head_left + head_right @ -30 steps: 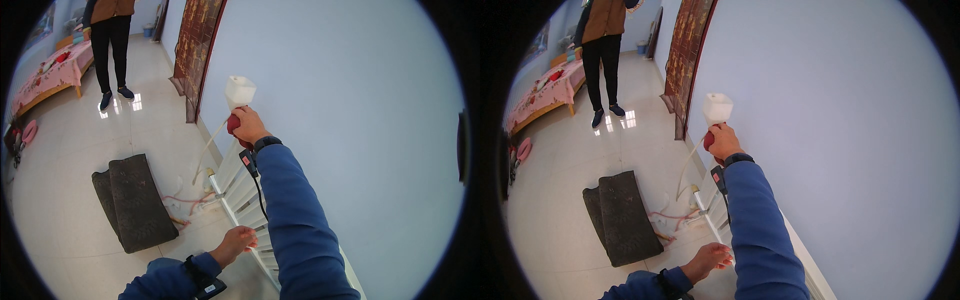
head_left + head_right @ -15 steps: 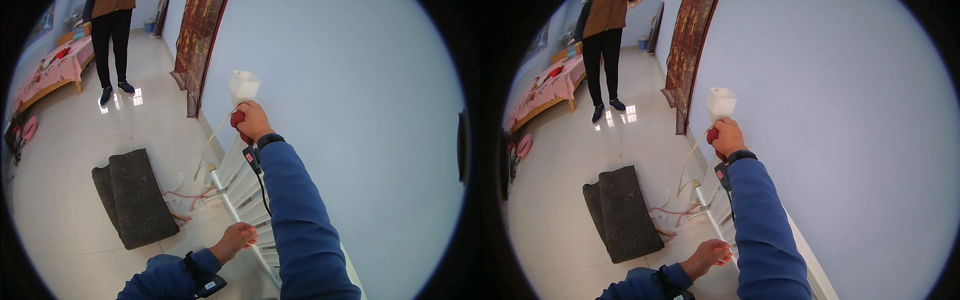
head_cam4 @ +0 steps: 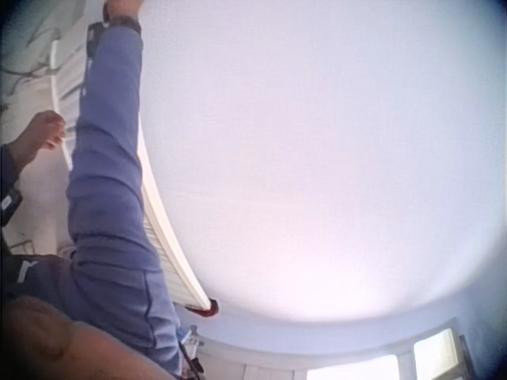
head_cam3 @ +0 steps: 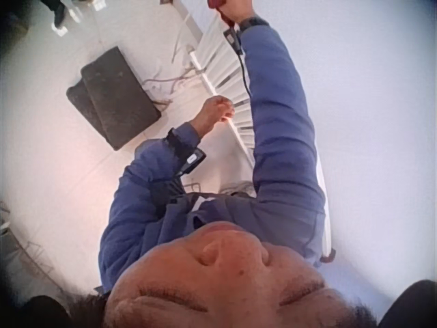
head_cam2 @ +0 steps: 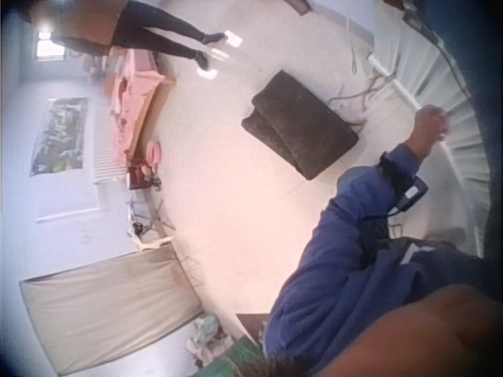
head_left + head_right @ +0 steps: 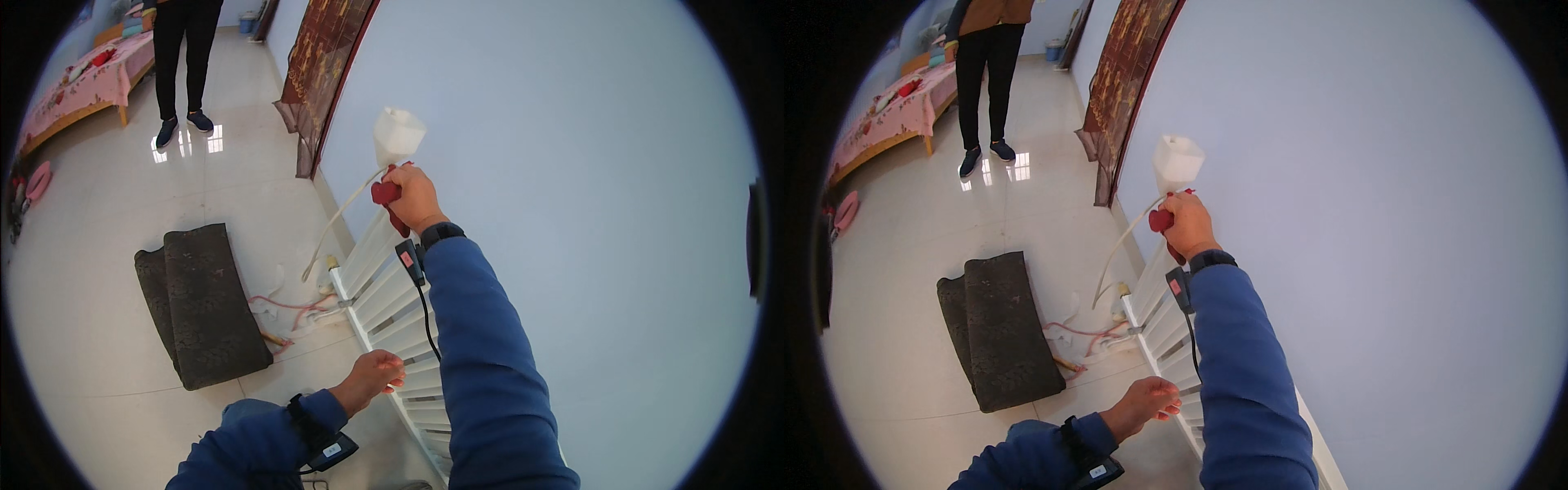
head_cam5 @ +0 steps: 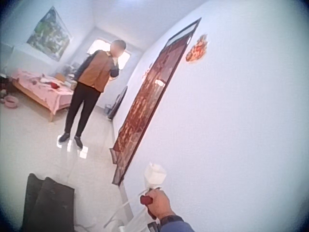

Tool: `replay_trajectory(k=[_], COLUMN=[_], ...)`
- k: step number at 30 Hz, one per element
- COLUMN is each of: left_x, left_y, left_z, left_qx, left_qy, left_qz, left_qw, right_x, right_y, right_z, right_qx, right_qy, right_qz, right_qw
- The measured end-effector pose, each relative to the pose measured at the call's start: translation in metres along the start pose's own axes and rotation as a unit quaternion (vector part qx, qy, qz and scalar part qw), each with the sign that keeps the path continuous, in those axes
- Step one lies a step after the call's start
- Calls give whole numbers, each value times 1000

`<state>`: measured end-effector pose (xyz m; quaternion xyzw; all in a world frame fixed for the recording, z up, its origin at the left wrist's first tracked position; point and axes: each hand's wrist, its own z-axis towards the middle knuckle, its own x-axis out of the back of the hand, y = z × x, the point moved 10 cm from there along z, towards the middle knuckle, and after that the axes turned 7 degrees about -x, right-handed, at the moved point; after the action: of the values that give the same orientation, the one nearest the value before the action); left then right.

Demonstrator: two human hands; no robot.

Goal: The person wipes a white radiator with a red cloth, moving along its length and cleaning the top, sides, and between the fins. The person holds the radiator with one hand while wiping with the other, then lifts and repositions the radiator to access different areas.

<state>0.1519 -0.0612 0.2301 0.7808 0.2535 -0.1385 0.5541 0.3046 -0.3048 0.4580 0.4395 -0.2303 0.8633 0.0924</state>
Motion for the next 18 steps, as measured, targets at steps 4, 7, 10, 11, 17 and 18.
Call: replay_trajectory(k=[4, 7, 10, 11, 17, 18], left_x=[-4, -10, -8, -6, -5, -6], left_y=[3, 2, 2, 3, 2, 1], left_z=[-5, -7, -3, -2, 3, 2], left_qx=[-1, 0, -2, -7, -9, -7], left_qy=[1, -21, -16, -12, -9, -11], left_qz=[-12, -22, 8, 2, 11, 12], left_qw=[1000, 1000, 1000, 1000, 1000, 1000], right_x=[20, 15, -1, -7, 0, -2], right_y=[15, 47, 16, 8, -16, -16], right_z=[-14, -13, 6, 11, -7, -13], right_qx=[-68, -237, -102, -74, 22, 19], right_qy=[20, -3, -54, -52, 12, -2], right_qz=[77, 129, 69, 0, -3, -21], right_qw=[995, 963, 991, 996, 1000, 1000])
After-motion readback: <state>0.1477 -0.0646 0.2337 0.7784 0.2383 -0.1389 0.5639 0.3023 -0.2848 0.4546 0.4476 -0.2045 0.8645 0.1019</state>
